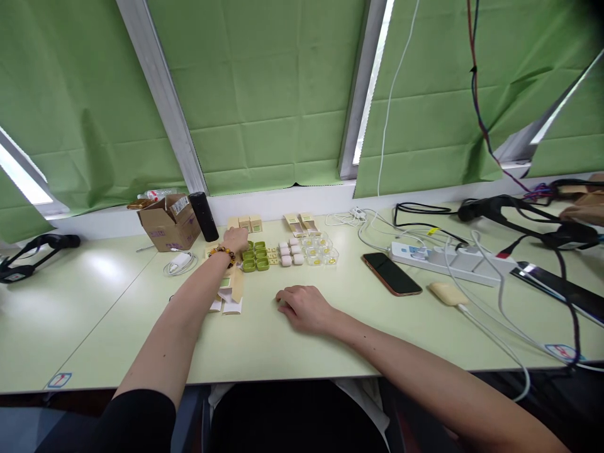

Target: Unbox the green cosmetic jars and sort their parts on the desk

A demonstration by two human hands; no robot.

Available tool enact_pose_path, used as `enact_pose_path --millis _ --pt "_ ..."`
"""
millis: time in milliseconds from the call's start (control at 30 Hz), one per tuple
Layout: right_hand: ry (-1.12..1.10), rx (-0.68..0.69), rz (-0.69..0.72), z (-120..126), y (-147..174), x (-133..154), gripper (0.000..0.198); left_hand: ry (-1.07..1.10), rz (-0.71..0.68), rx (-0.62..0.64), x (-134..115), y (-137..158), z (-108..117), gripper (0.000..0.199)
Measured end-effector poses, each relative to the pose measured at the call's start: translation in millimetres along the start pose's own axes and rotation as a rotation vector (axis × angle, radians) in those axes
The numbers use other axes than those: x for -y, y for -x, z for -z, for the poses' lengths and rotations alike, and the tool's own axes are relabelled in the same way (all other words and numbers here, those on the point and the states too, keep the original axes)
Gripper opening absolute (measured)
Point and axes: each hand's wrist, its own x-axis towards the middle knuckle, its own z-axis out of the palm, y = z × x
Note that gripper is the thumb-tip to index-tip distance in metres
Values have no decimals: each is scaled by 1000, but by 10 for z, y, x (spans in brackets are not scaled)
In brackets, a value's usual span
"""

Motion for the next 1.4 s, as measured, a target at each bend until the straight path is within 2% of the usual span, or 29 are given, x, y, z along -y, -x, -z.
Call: enact_pose_path --millis 300,500,633,733,900,1033,1133,1400 --pt "1 0 8 -11 -3 -7 21 121 11 19 -15 -40 -1 30" --pt "5 -1 12 -9 -3 -7 22 380 14 -8 -15 -103 -3 30" --pt "6 3 14 -14 -5 -7 23 593 -52 -82 -4 -131 -44 40" --pt "5 5 12 -7 -4 0 24 651 -70 -121 8 -125 -77 42" --pt "14 15 8 5 -1 6 23 521 -4 -55 23 -102 -78 42" --pt "10 9 18 -6 -2 2 22 314 49 22 14 -97 -32 30" --pt "9 6 19 -10 0 3 22 194 48 48 4 -92 -5 24" --pt "15 5 26 13 0 10 21 42 21 86 41 -114 -6 29"
